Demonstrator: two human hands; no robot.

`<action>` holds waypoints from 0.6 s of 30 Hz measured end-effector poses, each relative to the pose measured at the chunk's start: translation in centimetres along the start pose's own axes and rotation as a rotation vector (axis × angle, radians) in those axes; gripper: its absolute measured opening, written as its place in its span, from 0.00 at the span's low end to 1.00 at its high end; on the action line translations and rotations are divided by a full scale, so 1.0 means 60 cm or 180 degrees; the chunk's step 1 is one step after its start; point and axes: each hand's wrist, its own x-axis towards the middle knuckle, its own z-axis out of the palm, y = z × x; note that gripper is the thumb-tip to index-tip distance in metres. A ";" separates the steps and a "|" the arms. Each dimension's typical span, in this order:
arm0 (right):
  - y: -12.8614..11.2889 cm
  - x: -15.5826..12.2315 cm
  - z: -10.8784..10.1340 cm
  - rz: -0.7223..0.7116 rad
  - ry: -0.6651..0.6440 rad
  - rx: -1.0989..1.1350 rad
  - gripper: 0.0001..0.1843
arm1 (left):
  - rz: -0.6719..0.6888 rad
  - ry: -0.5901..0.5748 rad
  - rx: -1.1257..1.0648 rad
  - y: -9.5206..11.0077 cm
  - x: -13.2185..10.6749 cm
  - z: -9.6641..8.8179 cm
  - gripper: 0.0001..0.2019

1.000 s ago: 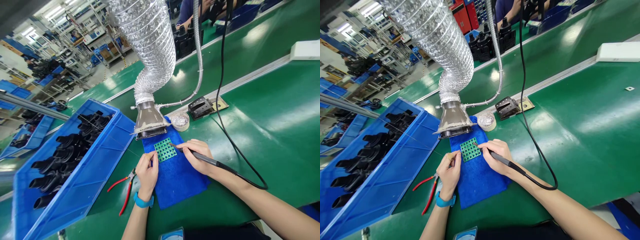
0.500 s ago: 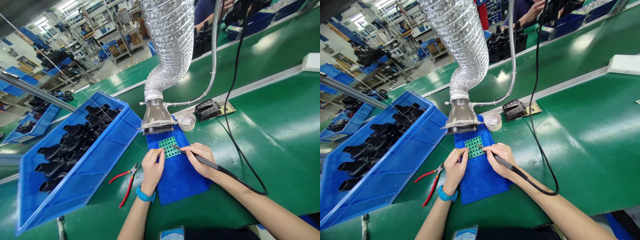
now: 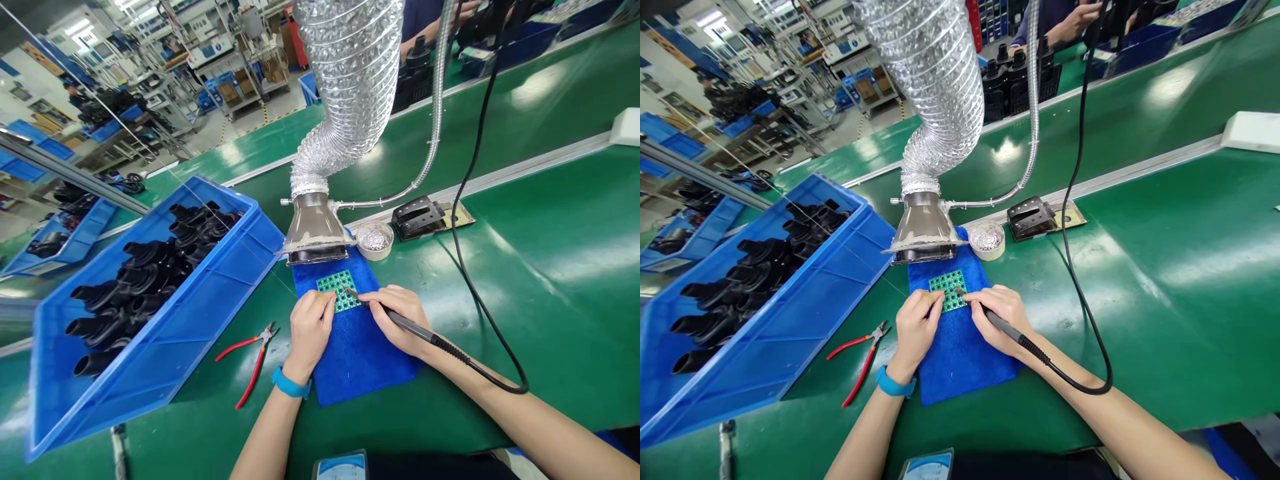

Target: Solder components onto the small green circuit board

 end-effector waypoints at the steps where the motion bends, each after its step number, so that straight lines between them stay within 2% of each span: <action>1: 0.000 0.000 0.000 -0.0018 0.0014 0.0001 0.13 | 0.0035 -0.0042 0.0073 0.000 0.000 0.001 0.06; 8: 0.000 -0.003 0.001 -0.0067 0.0011 -0.0015 0.14 | 0.0267 -0.0272 0.0363 0.008 0.003 -0.001 0.10; 12: -0.001 -0.004 -0.001 -0.0112 0.0000 -0.0009 0.13 | 0.0237 -0.0339 0.0344 0.009 0.002 -0.001 0.11; 18: -0.005 -0.003 -0.007 -0.0019 -0.0059 -0.0028 0.14 | 0.0079 -0.0154 0.0085 0.008 0.000 -0.003 0.12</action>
